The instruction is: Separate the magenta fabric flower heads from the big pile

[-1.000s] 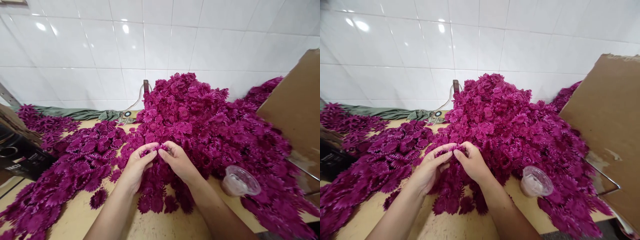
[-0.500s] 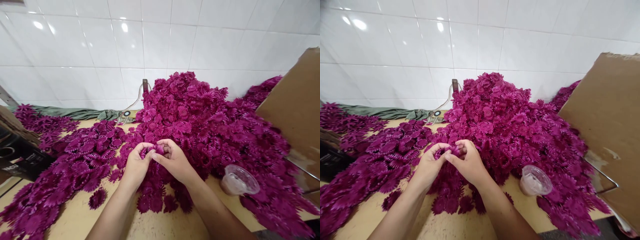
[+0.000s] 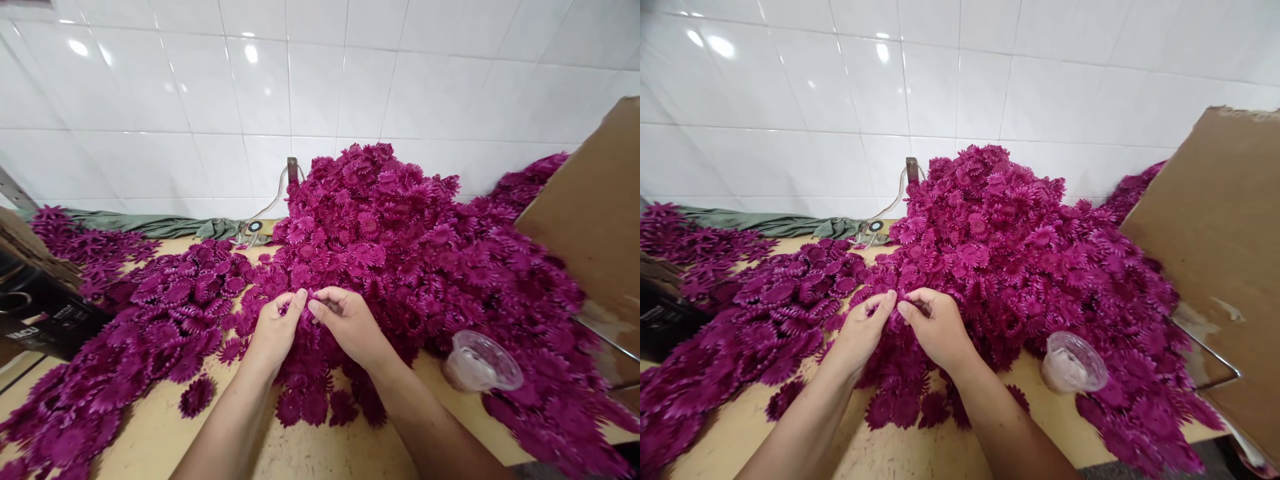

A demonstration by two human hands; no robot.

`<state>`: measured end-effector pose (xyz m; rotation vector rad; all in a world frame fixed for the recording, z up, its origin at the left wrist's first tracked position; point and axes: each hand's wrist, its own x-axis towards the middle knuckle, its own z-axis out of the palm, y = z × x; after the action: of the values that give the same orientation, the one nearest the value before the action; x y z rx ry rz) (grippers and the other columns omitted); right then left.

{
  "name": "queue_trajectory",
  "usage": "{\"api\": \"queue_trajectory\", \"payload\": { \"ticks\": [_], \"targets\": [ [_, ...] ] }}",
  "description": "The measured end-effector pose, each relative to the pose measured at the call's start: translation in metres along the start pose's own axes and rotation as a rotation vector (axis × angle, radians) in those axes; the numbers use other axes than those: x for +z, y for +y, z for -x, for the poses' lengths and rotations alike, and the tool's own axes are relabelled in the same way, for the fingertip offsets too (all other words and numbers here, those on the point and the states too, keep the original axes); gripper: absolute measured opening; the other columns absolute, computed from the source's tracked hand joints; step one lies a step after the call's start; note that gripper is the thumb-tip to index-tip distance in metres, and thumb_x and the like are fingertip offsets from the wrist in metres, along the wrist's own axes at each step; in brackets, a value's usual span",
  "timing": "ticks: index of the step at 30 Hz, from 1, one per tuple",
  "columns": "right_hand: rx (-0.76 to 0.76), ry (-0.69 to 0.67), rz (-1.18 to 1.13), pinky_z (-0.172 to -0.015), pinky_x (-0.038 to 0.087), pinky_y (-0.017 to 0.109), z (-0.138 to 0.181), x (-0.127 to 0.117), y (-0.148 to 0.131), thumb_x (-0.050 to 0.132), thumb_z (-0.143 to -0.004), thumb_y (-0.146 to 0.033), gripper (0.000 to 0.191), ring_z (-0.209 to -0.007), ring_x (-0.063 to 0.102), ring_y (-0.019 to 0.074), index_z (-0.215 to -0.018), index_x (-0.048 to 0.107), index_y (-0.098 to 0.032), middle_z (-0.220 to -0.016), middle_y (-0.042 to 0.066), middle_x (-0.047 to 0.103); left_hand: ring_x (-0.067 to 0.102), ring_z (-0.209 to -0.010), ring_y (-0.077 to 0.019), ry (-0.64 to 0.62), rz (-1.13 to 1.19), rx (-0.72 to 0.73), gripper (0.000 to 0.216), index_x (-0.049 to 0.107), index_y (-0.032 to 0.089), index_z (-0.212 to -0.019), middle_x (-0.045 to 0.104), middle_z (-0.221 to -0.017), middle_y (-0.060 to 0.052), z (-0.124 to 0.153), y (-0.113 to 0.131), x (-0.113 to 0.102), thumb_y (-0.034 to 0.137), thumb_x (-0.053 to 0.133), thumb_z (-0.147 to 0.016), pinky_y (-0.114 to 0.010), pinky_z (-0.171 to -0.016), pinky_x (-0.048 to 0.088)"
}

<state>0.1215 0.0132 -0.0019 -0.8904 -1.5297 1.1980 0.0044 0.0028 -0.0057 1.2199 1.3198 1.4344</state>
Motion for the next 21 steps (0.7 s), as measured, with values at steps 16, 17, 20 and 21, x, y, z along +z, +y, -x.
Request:
{"api": "queue_trajectory", "payload": {
  "ticks": [16,17,20,21],
  "targets": [
    [0.072,0.175,0.016,-0.053,0.034,0.023,-0.008,-0.021,0.0,0.06,-0.062,-0.034,0.018,-0.053,0.04,0.0089,-0.065,0.052,-0.017,-0.058,-0.004,0.049,0.055,-0.086,-0.0183,0.169,-0.248,0.247,0.022,0.066,0.021,-0.087,0.062,-0.083,-0.003,-0.007,0.0,-0.009,0.028,0.059,-0.067,-0.031,-0.086,0.038],
    [0.061,0.163,0.05,-0.052,0.032,0.023,-0.007,-0.019,0.0,0.059,-0.064,-0.035,0.02,-0.052,0.038,0.0084,-0.061,0.049,-0.018,-0.056,-0.005,0.045,0.056,-0.086,-0.0186,0.143,-0.247,0.261,0.019,0.066,0.02,-0.084,0.063,-0.084,-0.003,-0.005,0.001,-0.009,0.027,0.057,-0.069,-0.031,-0.086,0.039],
    [0.062,0.141,0.097,-0.048,0.026,0.023,-0.008,-0.016,0.001,0.056,-0.067,-0.041,0.031,-0.049,0.029,0.0074,-0.053,0.04,-0.019,-0.052,-0.007,0.033,0.058,-0.086,-0.0184,0.024,-0.215,0.244,0.02,0.067,0.019,-0.086,0.065,-0.085,-0.004,0.0,0.006,-0.003,0.028,0.056,-0.071,-0.03,-0.084,0.041],
    [0.066,0.129,0.089,-0.048,0.024,0.023,-0.008,-0.015,0.002,0.056,-0.068,-0.043,0.033,-0.049,0.028,0.0074,-0.053,0.039,-0.019,-0.052,-0.007,0.032,0.058,-0.086,-0.0181,-0.011,-0.2,0.232,0.022,0.066,0.019,-0.089,0.065,-0.085,-0.004,0.002,0.007,0.0,0.028,0.057,-0.07,-0.029,-0.083,0.041]
  ]
}}
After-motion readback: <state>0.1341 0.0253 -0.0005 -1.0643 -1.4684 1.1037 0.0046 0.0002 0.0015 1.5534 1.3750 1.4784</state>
